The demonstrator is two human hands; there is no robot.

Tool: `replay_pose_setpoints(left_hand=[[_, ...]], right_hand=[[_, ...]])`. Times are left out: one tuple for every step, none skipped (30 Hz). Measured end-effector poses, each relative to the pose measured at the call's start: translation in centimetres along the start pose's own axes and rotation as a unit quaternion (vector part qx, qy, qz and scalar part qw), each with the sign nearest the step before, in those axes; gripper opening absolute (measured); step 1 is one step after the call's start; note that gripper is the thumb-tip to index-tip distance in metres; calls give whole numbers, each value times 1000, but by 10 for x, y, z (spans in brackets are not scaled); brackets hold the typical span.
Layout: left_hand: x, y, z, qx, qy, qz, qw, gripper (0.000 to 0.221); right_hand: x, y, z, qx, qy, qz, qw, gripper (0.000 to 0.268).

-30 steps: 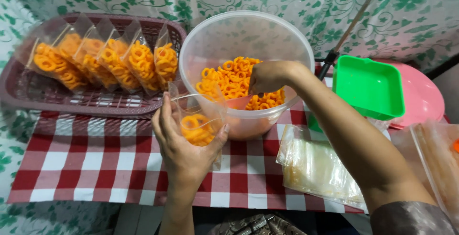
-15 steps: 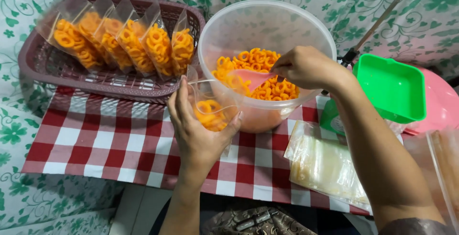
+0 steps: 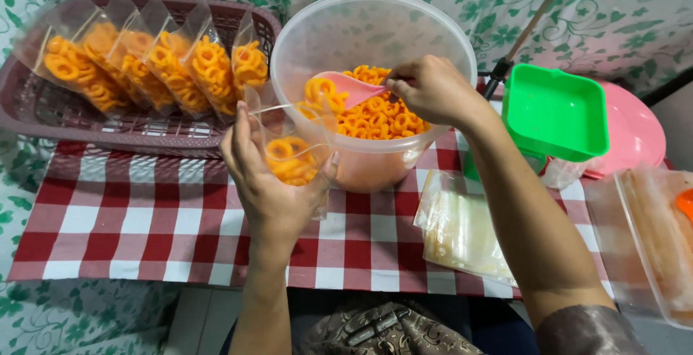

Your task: Scooping orange ring snacks from a large container into small plastic bags and sealing them.

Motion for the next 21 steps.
replay_pose_setpoints(left_hand=[[0,1,0,1,1,-2,1000,111],[-1,1,-1,-4,-4,-5,1000,111],[-2,2,-2,-8,-9,-6,1000,111],[-3,3,-2,-7,-7,-6,1000,111],[-2,4,-2,-8,-7,-8,1000,111],[-1,4,-1,-8,-7,-10,1000,111],[0,4,-2,-9,-8,-10,1000,111],[0,5,-3,-7,-8,-10,1000,110],[1,5,-4,-6,-8,-11,1000,110],[2,5,-5,-6,-8,-12,1000,110],[3,6,-6,-7,-13,-16,1000,110],[4,6,-8,-7,-18,-21,1000,111],[3,7,-10,-7,-17,-20,1000,111],[3,8,-11,-9,-9,-14,1000,111],[6,7,-12,-12,-3,-10,1000,112],[7,8,-14,-12,-5,-13,1000,112],[8,8,-16,-23,3,-9,1000,112],[8,8,-17,-33,11,-6,999,112],[9,8,-17,-32,10,-6,999,112],[11,8,-17,-33,6,-9,999,112],[10,8,-17,-34,5,-8,999,113]], right_hand=[[0,1,1,-1,2,1,1000,31],[0,1,1,-4,0,9,1000,30],[-1,-1,0,-5,-4,17,1000,28],[-2,-1,0,-5,-4,19,1000,28],[-2,0,0,5,-3,24,1000,30],[-1,1,1,15,-2,30,999,31],[-2,2,2,15,-3,29,999,31],[-3,2,2,30,-16,40,999,30],[-3,2,2,44,-28,52,997,30],[-6,4,4,44,-27,51,997,30],[-7,4,5,51,-40,60,996,31],[-8,5,5,58,-53,68,995,32],[-9,4,5,58,-53,69,995,32],[-9,3,3,59,-66,79,993,32],[-7,5,3,59,-77,85,992,31],[-8,7,5,58,-74,82,992,31],[-9,6,5,65,-85,93,990,30],[-10,5,5,72,-96,104,987,29],[-10,7,7,72,-95,103,987,29],[-10,7,9,64,-99,113,987,30],[-11,5,9,56,-106,124,985,33]])
Point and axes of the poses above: each hand's wrist, its own x-axis away from the middle knuckle, its own y-axis out of the palm, z = x × y, the point moved 7 cm from there along -x, towards the middle knuckle, and after that the axes turned 6 degrees about y, right-handed, at the moved point
